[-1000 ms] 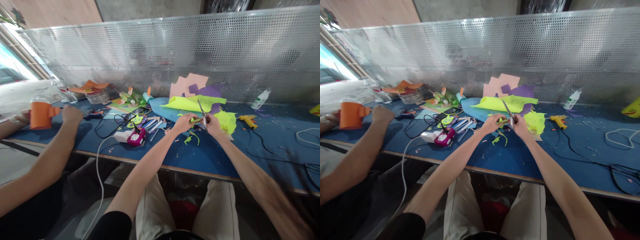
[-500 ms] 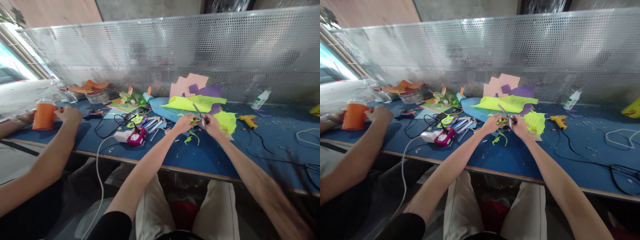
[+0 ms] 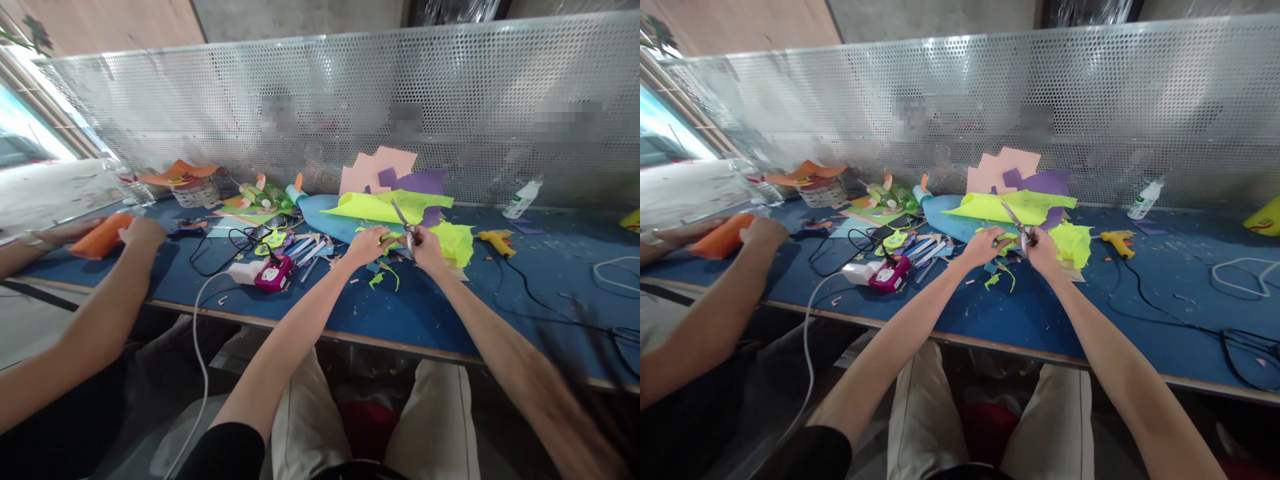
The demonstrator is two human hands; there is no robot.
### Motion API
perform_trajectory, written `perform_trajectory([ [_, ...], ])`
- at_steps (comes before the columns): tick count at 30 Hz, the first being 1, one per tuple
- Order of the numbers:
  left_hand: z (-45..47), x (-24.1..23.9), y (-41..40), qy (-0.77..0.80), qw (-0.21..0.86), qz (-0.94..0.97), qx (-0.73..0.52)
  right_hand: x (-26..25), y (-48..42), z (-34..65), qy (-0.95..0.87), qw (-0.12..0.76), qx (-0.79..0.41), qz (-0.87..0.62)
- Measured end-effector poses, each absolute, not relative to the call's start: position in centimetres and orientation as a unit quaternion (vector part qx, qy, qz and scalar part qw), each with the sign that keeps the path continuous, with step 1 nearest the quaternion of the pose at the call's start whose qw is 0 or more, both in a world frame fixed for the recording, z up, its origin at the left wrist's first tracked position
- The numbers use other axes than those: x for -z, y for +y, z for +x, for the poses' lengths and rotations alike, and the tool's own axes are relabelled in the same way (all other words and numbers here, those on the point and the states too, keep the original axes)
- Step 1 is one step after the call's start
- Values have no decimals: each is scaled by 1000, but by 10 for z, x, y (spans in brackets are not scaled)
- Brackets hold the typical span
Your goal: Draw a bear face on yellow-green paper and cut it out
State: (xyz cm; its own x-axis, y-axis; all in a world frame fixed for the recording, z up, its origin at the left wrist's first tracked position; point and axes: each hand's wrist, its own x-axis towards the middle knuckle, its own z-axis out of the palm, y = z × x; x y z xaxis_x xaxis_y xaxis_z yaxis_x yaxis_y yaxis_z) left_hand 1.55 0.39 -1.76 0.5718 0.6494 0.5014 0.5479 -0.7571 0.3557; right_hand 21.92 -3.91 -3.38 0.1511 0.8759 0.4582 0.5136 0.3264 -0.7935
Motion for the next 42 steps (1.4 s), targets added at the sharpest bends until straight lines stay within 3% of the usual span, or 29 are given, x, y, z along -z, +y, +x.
perform_trajectory([
  [20, 17, 13, -6, 408, 49, 812, -414, 34, -30, 225, -480, 652, -255, -529],
  [25, 26, 21, -1, 404, 123, 810, -407, 28, -39, 209, -514, 623, -293, -512],
  [33, 23, 18, 8, 379, 285, 707, -525, 27, -50, 210, -653, 517, -314, -456],
  [38, 19, 11, 11, 351, 316, 655, -590, 28, -51, 215, -709, 413, -271, -503],
  [42, 19, 9, 9, 337, 310, 659, -596, 31, -48, 217, -701, 419, -265, -513],
])
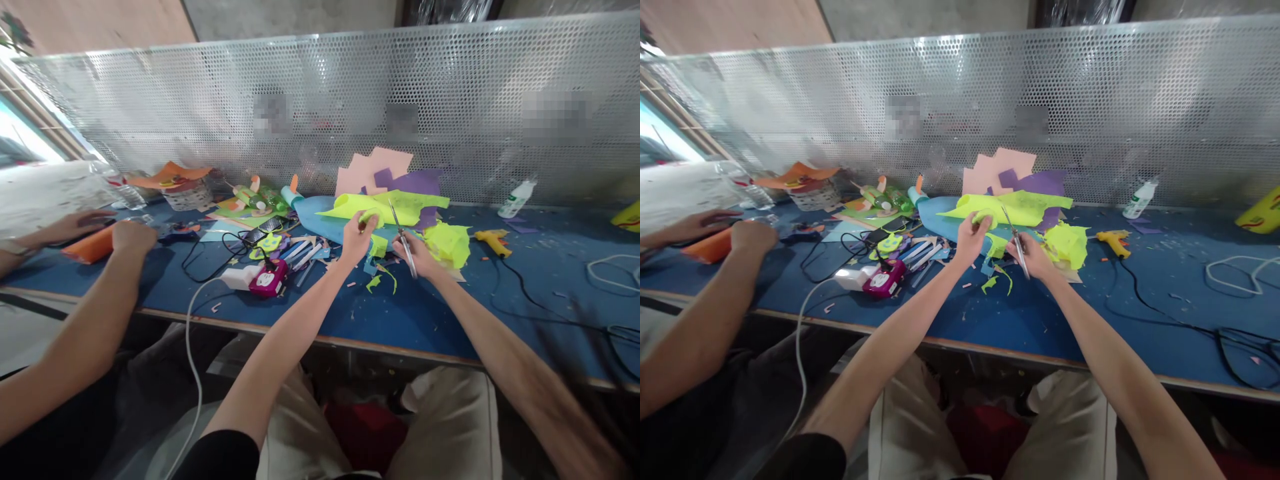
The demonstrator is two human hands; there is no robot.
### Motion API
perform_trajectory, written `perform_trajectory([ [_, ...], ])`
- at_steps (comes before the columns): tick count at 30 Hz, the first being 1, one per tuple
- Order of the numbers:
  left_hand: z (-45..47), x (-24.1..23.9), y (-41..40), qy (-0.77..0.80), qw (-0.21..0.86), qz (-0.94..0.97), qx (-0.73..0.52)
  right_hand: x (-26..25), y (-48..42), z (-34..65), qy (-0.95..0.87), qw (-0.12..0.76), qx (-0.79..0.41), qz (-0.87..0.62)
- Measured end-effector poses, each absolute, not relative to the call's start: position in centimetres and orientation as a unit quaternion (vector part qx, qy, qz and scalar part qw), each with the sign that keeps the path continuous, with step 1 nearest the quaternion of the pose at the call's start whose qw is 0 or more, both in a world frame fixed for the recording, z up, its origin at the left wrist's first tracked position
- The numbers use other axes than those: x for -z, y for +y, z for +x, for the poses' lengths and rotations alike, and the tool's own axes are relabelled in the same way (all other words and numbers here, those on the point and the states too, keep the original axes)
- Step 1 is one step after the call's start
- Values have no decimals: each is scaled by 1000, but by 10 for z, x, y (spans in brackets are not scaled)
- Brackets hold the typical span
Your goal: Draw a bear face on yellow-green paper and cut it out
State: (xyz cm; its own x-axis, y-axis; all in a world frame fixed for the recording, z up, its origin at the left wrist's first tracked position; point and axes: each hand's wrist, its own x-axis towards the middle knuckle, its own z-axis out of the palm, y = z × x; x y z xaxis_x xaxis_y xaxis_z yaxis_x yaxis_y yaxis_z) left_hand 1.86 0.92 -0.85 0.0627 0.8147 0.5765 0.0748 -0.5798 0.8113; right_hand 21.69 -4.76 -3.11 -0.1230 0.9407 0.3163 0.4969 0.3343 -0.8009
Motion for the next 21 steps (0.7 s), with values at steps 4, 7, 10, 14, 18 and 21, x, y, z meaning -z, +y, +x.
perform_trajectory([
  [4, 20, 9, 7, 340, 315, 660, -591, 32, -45, 217, -695, 428, -266, -512],
  [7, 21, 10, 4, 352, 303, 678, -570, 32, -43, 216, -707, 415, -215, -531],
  [10, 22, 10, 0, 364, 267, 707, -544, 31, -42, 217, -723, 398, -150, -544],
  [14, 24, 13, -1, 356, 286, 706, -541, 29, -45, 218, -718, 396, -224, -527],
  [18, 26, 16, 3, 327, 333, 674, -573, 24, -52, 218, -734, 379, -258, -501],
  [21, 26, 14, 6, 292, 351, 673, -583, 22, -56, 217, -745, 373, -281, -476],
])
